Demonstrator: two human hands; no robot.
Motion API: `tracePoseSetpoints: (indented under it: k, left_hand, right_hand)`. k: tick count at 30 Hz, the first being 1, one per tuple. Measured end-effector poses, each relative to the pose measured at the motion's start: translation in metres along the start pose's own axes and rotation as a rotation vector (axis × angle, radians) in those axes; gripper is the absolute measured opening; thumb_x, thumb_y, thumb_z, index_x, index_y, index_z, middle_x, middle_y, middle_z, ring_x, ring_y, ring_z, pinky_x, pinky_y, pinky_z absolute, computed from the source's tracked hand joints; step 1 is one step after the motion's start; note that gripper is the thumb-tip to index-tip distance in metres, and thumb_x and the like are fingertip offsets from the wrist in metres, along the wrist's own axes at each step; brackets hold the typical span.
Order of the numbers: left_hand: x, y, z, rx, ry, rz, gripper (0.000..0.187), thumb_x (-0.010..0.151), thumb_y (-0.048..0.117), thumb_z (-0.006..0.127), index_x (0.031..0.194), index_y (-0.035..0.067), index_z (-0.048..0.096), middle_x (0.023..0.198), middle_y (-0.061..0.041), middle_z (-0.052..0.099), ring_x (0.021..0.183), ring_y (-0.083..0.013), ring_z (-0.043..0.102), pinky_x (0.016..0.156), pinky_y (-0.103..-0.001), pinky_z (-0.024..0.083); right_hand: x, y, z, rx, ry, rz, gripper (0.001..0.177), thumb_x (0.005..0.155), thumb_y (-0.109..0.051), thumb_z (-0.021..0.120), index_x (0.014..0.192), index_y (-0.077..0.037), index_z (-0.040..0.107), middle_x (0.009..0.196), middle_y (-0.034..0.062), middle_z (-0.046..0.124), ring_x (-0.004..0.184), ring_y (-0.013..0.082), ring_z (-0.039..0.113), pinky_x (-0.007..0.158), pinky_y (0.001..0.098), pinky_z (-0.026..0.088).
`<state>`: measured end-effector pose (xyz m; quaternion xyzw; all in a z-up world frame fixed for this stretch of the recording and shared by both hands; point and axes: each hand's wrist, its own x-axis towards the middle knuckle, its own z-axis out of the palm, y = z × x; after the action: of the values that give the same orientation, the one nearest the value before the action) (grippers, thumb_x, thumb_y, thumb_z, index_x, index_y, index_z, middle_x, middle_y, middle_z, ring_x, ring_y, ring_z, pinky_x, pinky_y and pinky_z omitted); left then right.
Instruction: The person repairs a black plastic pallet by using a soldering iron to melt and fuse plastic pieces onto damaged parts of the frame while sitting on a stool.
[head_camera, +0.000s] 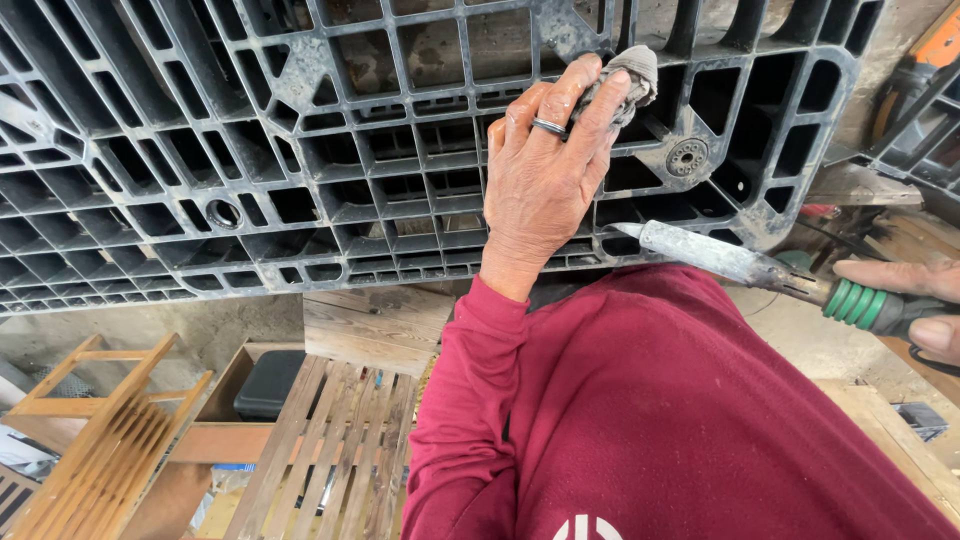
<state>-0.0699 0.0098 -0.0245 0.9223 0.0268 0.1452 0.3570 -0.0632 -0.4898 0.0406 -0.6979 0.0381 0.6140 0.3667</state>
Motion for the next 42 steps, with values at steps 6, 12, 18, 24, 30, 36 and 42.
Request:
tracePoseSetpoints:
  k: [6,12,18,24,30,36,42]
  left_hand:
    - [0.001,0.002,-0.009,0.011,-0.003,0.075,0.039,0.103,0.014,0.075,0.136,0.029,0.062,0.139,0.016,0.054,0.129,-0.0149,0.053,0.11,-0.032,0.041]
    - [0.01,0.006,-0.019,-0.064,-0.065,0.102,0.029,0.099,0.015,0.075,0.125,0.023,0.065,0.143,0.014,0.06,0.132,-0.0158,0.055,0.108,-0.033,0.038]
    - [0.011,0.009,-0.02,-0.025,-0.083,0.103,0.039,0.094,0.013,0.078,0.129,0.024,0.066,0.144,0.014,0.057,0.127,-0.0134,0.056,0.107,-0.033,0.038]
    - [0.009,0.006,-0.014,-0.008,-0.064,0.097,0.041,0.093,0.013,0.081,0.13,0.024,0.067,0.148,0.01,0.054,0.13,-0.0156,0.056,0.106,-0.034,0.039]
    - [0.013,0.01,-0.017,0.0,-0.084,0.088,0.04,0.093,0.014,0.079,0.129,0.024,0.066,0.146,0.012,0.055,0.129,-0.0163,0.057,0.105,-0.033,0.04]
    - [0.013,0.011,-0.018,0.015,-0.094,0.088,0.037,0.094,0.016,0.078,0.128,0.024,0.066,0.145,0.011,0.055,0.129,-0.0178,0.057,0.109,-0.037,0.04]
    - [0.011,0.008,-0.015,0.011,-0.093,0.094,0.037,0.095,0.016,0.078,0.129,0.025,0.066,0.147,0.012,0.055,0.13,-0.0167,0.056,0.107,-0.034,0.039]
  right_hand:
    - [0.004,0.002,-0.001,-0.003,0.005,0.01,0.095,0.08,-0.048,0.072,0.161,-0.003,0.05,0.14,0.0262,0.06,0.132,0.0396,0.059,0.111,0.0525,0.034]
    - [0.012,-0.013,0.004,-0.032,0.0,-0.046,0.09,0.08,-0.042,0.071,0.16,-0.004,0.051,0.138,0.024,0.062,0.131,0.0372,0.059,0.11,0.0507,0.035]
    - [0.022,-0.031,0.011,-0.082,-0.025,-0.103,0.086,0.081,-0.036,0.07,0.159,-0.006,0.051,0.136,0.0219,0.064,0.131,0.0347,0.06,0.11,0.0488,0.036]
    - [0.023,-0.035,0.022,-0.092,-0.041,-0.116,0.083,0.081,-0.031,0.069,0.158,-0.007,0.051,0.135,0.0198,0.066,0.131,0.0322,0.06,0.109,0.047,0.037]
    - [0.016,-0.037,0.037,-0.065,0.005,-0.146,0.08,0.081,-0.025,0.068,0.157,-0.008,0.052,0.133,0.0176,0.068,0.13,0.0298,0.061,0.109,0.0451,0.038]
    - [0.017,-0.042,0.043,-0.072,0.013,-0.17,0.077,0.081,-0.02,0.068,0.156,-0.01,0.052,0.131,0.0155,0.069,0.13,0.0273,0.061,0.109,0.0432,0.039]
    - [0.013,-0.053,0.062,-0.095,0.036,-0.19,0.075,0.081,-0.014,0.067,0.155,-0.011,0.053,0.129,0.0134,0.071,0.129,0.0249,0.062,0.108,0.0414,0.04]
